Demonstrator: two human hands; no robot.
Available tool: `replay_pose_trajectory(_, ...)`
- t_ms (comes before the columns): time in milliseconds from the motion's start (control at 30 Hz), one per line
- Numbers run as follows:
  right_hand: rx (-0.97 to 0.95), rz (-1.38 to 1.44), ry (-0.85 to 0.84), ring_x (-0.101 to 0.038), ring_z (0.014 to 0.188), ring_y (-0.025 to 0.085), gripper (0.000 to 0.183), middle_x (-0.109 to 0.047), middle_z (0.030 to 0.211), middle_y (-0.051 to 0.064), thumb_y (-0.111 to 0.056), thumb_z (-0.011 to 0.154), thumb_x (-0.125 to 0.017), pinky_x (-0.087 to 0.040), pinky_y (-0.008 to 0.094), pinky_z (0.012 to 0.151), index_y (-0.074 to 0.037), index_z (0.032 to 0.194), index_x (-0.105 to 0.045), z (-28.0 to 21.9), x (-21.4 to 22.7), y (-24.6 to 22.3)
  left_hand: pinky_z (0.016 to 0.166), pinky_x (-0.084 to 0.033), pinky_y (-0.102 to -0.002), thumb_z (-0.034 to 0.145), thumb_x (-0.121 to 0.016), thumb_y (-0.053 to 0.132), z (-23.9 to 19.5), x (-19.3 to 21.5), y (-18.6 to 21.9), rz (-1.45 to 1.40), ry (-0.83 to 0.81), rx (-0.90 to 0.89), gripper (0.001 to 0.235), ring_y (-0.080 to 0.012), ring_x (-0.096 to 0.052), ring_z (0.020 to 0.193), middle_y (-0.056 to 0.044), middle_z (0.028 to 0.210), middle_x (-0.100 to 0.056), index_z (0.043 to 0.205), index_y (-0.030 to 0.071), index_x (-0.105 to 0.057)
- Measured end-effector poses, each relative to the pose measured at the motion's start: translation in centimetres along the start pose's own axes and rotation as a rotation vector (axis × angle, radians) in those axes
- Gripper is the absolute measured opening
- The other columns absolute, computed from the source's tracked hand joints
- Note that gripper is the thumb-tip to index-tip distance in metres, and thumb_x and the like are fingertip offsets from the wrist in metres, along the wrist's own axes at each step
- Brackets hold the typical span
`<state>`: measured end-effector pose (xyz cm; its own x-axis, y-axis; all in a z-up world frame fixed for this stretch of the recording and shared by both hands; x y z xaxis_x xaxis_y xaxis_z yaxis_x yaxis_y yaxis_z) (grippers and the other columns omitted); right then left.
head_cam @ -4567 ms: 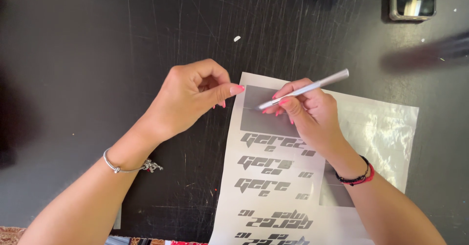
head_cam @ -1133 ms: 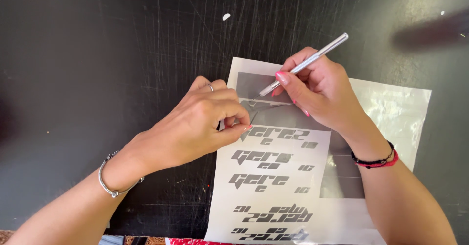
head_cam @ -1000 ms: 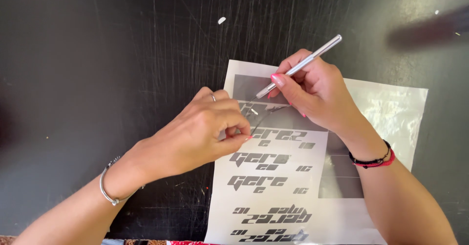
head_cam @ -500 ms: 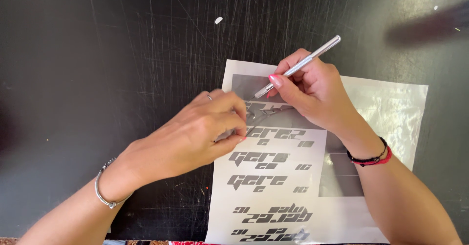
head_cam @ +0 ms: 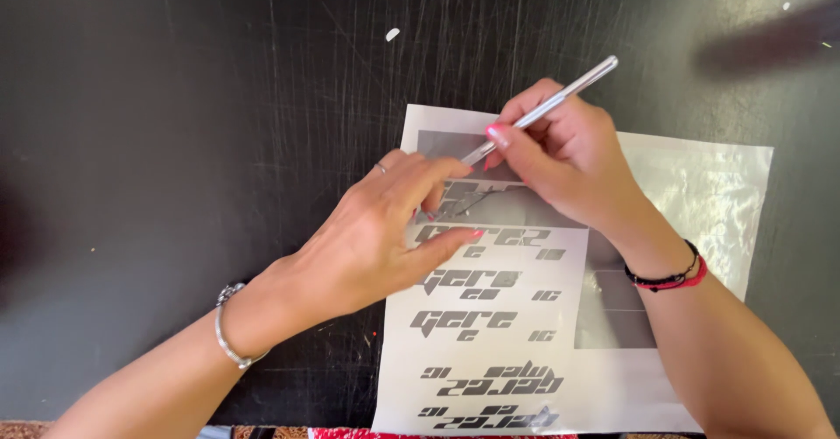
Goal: Removing excess vinyl from a sticker sheet using a craft knife
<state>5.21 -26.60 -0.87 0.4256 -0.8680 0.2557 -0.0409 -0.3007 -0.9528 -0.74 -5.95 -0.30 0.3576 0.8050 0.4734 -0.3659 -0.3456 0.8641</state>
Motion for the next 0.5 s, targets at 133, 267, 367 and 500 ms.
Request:
replay_pose_trajectory(133, -0.002, 0.121, 0.061, -0.045, 0.045, 0.007, 0.014, -0.068, 0.080, 0.013, -0.017, 0.109, -0.056, -0.035, 0.018, 0.034, -0.006, 0.101, -0.054, 0.6, 0.5, -0.5, 0.080, -0.051, -0.039, 0.097, -0.080, 0.014, 0.3, -1.5, -0.7, 0.097, 0.147, -0.081, 0.035, -0.0260, -0.055, 0.085, -0.009, 0.091, -0.057, 0.124, -0.002, -0.065)
replay_pose_trajectory(267, -0.113, 0.444, 0.187, -0.050, 0.056, 0.010, 0.012, -0.064, 0.078, 0.009, -0.021, 0.107, -0.060, -0.032, 0.020, 0.037, -0.011, 0.101, -0.058, 0.5, 1.2, -0.4, 0.067, -0.049, -0.039, 0.101, -0.072, 0.011, 0.6, -2.6, -0.9, 0.229, 0.235, -0.088, 0.006, -0.0265, -0.056, 0.077, -0.007, 0.087, -0.053, 0.101, 0.005, -0.071)
replay_pose_trajectory(367, -0.056, 0.390, 0.291, -0.057, 0.063, 0.009, 0.009, -0.067, 0.083, 0.007, -0.020, 0.110, -0.059, -0.036, 0.019, 0.044, -0.012, 0.107, -0.063, -1.2, 2.4, -3.7, 0.060, -0.047, -0.039, 0.100, -0.072, 0.010, 0.9, -2.7, -1.3, 0.239, 0.252, -0.075, 0.008, -0.0247, -0.055, 0.072, -0.005, 0.083, -0.053, 0.094, 0.006, -0.073)
replay_pose_trajectory(500, 0.100, -0.084, 0.427, -0.062, 0.076, 0.020, 0.027, -0.070, 0.112, 0.021, -0.013, 0.120, -0.052, -0.050, 0.026, 0.065, 0.002, 0.141, -0.057, -8.2, 6.2, -7.8, 0.054, -0.039, -0.035, 0.099, -0.070, 0.008, 1.0, -2.7, -1.5, 0.229, 0.257, -0.038, 0.012, -0.0196, -0.051, 0.063, -0.002, 0.078, -0.054, 0.088, 0.007, -0.068)
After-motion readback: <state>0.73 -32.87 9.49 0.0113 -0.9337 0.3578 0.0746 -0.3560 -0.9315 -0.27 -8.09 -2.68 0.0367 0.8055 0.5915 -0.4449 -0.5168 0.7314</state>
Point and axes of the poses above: each hand's wrist, its own z-axis towards the middle knuckle, its own x-axis out of the back of the hand, y = z × x, the point moved 3 cm from there along z, towards the middle knuckle
